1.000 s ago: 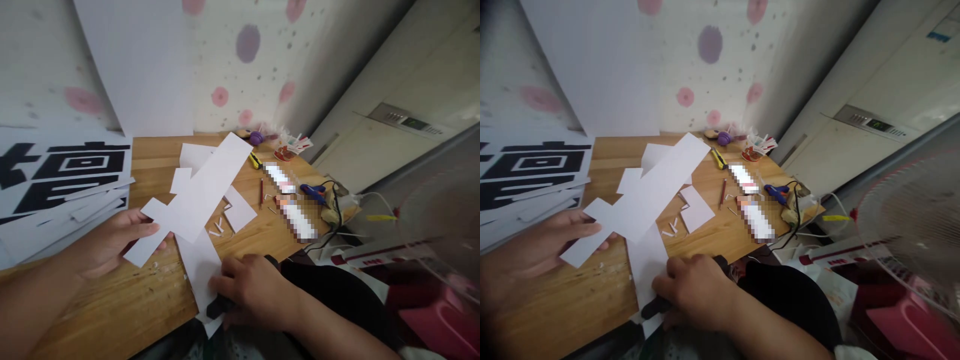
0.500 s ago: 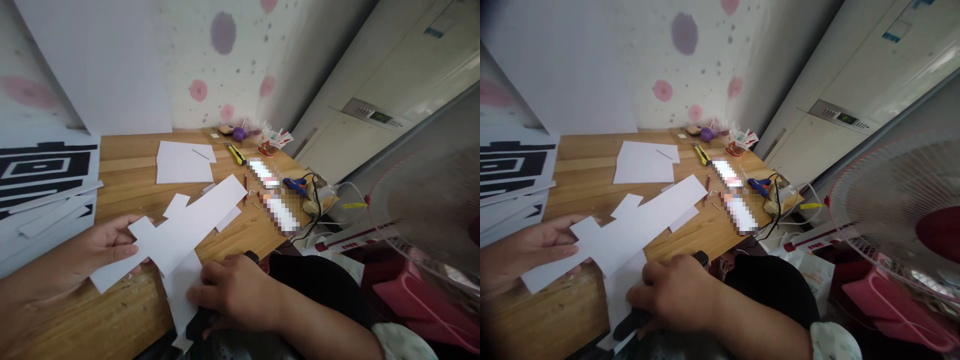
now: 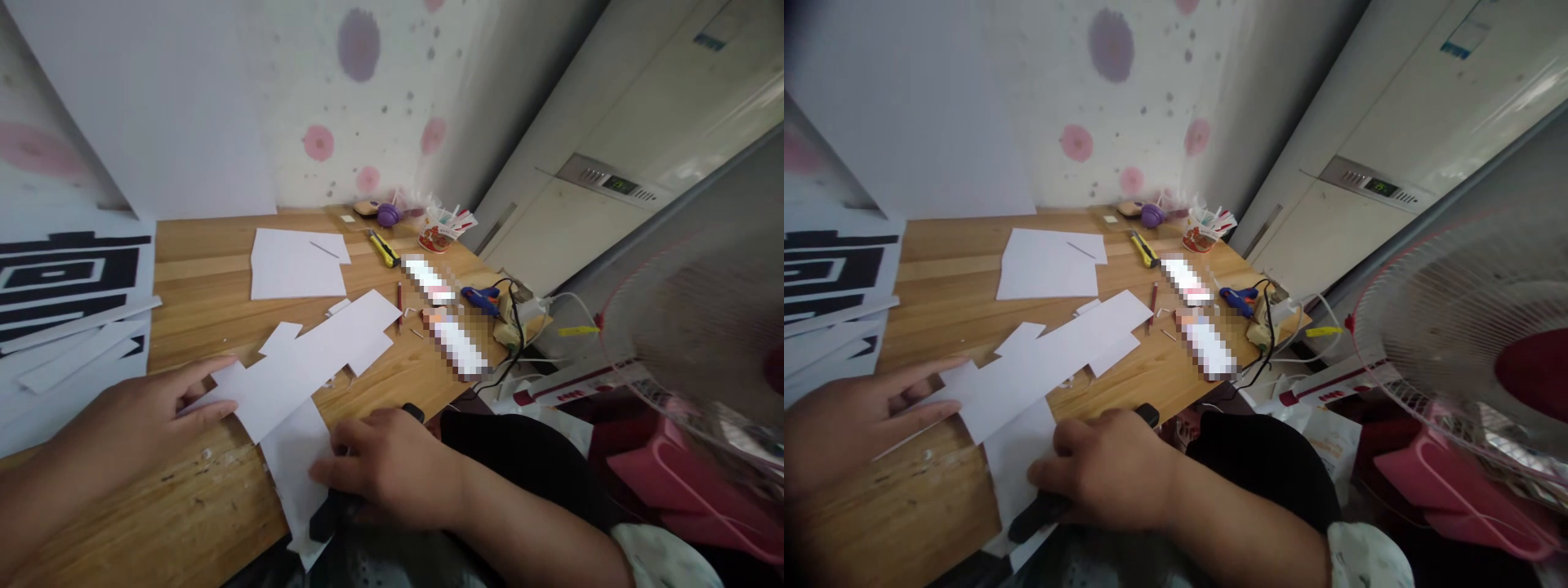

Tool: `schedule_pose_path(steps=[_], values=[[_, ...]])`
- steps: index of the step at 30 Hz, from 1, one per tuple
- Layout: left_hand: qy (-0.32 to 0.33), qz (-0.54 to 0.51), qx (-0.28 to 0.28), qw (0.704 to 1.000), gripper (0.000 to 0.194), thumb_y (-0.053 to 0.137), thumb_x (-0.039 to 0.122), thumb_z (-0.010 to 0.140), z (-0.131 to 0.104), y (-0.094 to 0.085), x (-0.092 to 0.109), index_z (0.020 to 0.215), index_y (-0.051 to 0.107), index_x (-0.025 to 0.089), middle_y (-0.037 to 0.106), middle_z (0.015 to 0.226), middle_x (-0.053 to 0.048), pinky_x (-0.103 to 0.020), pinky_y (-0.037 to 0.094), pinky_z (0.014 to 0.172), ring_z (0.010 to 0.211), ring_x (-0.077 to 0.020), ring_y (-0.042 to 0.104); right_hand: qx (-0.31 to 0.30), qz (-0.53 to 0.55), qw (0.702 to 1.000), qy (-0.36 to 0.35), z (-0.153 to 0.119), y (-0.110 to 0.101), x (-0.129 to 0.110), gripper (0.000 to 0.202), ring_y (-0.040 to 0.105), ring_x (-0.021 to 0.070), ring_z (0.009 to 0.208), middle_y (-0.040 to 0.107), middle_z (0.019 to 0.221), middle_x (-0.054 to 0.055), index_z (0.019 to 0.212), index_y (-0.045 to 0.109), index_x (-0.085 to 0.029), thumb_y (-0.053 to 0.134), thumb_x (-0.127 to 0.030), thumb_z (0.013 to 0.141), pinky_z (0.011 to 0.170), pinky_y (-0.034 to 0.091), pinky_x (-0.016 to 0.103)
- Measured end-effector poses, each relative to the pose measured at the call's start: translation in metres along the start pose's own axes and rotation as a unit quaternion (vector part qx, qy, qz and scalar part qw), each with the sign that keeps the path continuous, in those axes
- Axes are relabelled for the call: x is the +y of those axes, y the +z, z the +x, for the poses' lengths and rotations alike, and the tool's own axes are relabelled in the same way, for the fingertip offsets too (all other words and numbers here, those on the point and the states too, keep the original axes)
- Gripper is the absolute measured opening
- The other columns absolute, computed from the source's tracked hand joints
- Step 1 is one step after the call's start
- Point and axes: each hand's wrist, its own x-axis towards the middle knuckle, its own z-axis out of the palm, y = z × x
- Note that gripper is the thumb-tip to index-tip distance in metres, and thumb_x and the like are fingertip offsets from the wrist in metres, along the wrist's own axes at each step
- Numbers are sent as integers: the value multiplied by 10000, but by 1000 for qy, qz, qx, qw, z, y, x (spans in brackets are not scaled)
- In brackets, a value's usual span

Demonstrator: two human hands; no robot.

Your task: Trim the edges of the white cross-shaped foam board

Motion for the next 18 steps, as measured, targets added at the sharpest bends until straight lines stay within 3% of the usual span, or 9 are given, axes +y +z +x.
schedule_pose_path(steps=[3,6,11,15,18], values=[[-16,34,-26,999,732,408,710,736,1,3,-3,1362,493,341,646,1290,5,-402,464,941,1155,-282,617,5,-12,999,52,2,-6,5,319,560,161,690,651,964,32,1182,606,-232,513,-442,960,564,325,308],[22,64,-1,998,750,414,690,723,0,6,-2,1375,479,326,514,1451,8,-437,439,1018,1250,-297,557,-21,-17,995,93,4,-11,16,440,587,189,735,655,968,51,1180,625,-230,579,-564,897,583,348,304],[52,73,17,996,808,382,643,693,-3,4,7,1381,487,231,505,1457,-44,-446,423,1072,1269,-299,541,-26,-11,998,63,10,-7,37,398,590,219,847,658,1018,78,1223,625,-240,611,-482,908,667,388,309],[68,61,15,996,780,376,619,719,-3,2,8,1371,496,207,523,1439,-61,-449,413,1087,1266,-300,543,-14,-1,999,34,17,0,42,557,565,248,892,655,1044,111,1257,608,-195,571,-607,884,756,442,364],[76,49,10,996,751,399,622,746,0,5,0,1373,493,220,500,1460,-59,-459,418,1075,1269,-314,538,3,11,1000,12,15,-5,48,597,567,265,959,654,1114,137,1288,588,-162,602,-590,871,822,479,405]])
